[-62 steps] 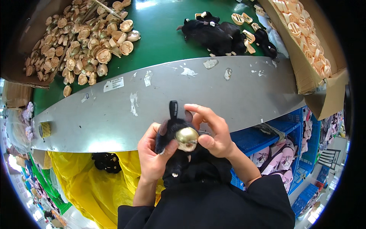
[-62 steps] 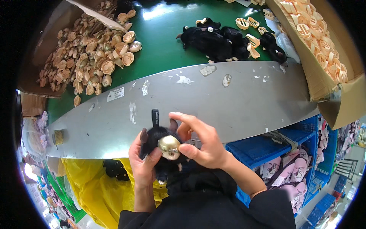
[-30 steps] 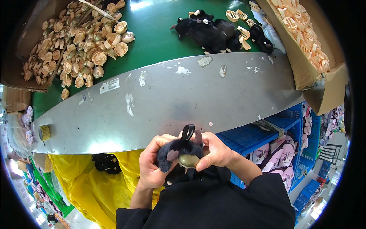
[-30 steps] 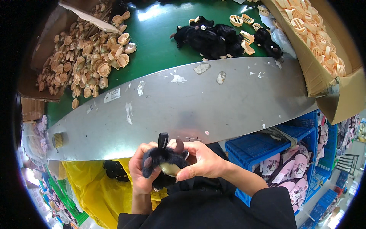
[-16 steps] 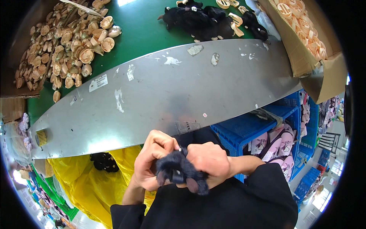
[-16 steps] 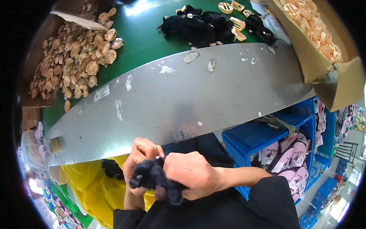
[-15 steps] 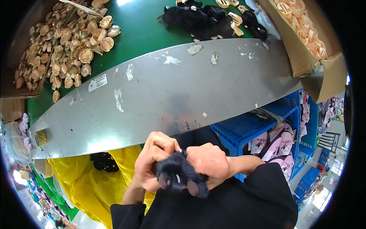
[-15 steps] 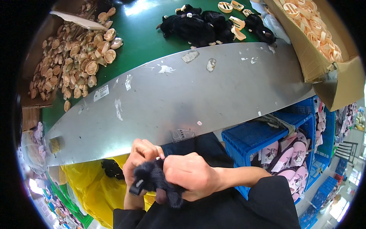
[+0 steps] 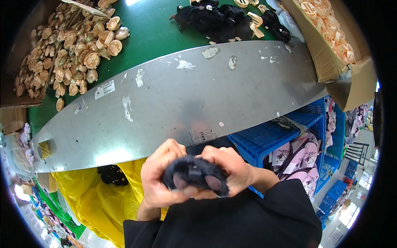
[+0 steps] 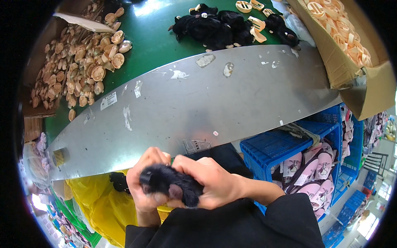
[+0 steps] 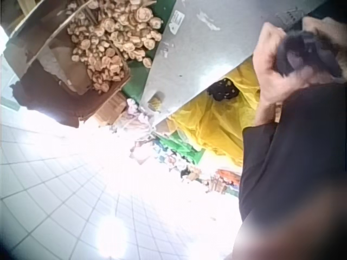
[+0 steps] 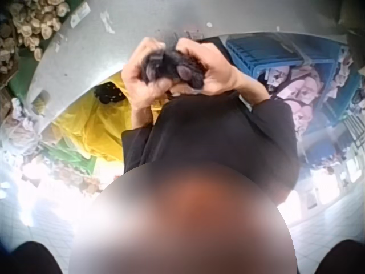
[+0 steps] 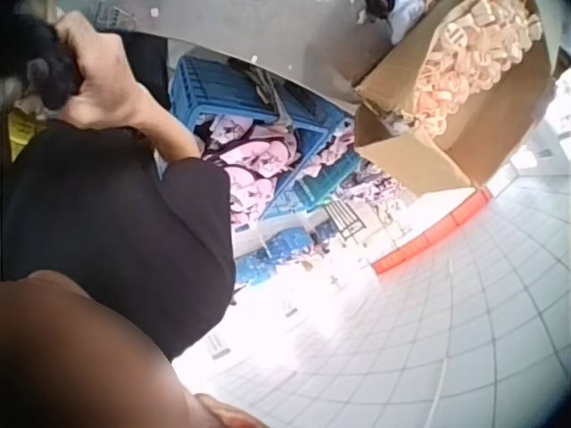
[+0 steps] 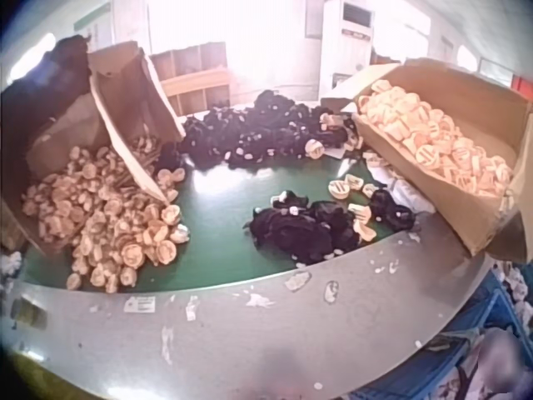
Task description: The person repeatedly picks up a black slipper and a beige sole, presses the sole onto the slipper, and places the assembled unit on the table. The person continues this cycle with multiple pairs, handling each item one at a time.
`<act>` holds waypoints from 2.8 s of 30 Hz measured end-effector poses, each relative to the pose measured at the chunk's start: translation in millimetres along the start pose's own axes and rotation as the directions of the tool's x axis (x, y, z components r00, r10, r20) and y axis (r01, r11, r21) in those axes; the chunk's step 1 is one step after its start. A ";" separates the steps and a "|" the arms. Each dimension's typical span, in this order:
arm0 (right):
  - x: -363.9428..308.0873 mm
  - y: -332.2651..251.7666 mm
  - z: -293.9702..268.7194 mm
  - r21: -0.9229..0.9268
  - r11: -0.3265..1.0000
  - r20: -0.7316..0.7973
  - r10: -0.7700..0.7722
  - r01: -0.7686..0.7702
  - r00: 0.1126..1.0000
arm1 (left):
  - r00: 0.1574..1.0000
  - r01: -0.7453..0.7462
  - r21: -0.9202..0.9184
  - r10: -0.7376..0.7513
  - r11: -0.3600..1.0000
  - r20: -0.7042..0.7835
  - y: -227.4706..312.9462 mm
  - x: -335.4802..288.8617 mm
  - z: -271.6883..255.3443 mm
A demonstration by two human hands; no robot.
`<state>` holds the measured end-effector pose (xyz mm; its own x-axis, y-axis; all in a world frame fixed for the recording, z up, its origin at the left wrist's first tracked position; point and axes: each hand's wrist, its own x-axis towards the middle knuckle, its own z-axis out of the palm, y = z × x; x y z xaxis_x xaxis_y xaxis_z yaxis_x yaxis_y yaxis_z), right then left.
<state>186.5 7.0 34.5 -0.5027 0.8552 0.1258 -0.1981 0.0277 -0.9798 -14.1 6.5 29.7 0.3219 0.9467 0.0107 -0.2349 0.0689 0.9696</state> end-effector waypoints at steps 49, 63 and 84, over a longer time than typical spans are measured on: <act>2.5 18.8 0.3 -0.479 0.869 -0.171 -0.232 0.125 0.958 | 0.994 0.032 0.097 -0.021 0.995 -0.111 -7.6 -23.7 17.8; 7.7 25.4 5.0 -0.815 0.555 -0.084 -0.399 0.167 0.913 | 0.939 -0.043 0.370 0.164 0.928 -0.303 -9.7 -0.7 27.8; -4.5 23.0 -23.6 -0.566 0.825 0.112 0.097 -0.016 0.989 | 0.963 0.077 0.185 -0.025 0.980 -0.268 -15.9 -8.2 21.2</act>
<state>204.0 16.0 7.7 -0.6105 0.7906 0.0473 0.3207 0.3014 -0.8979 6.4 -8.9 19.4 0.0698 0.9944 -0.0798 -0.0356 0.0824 0.9960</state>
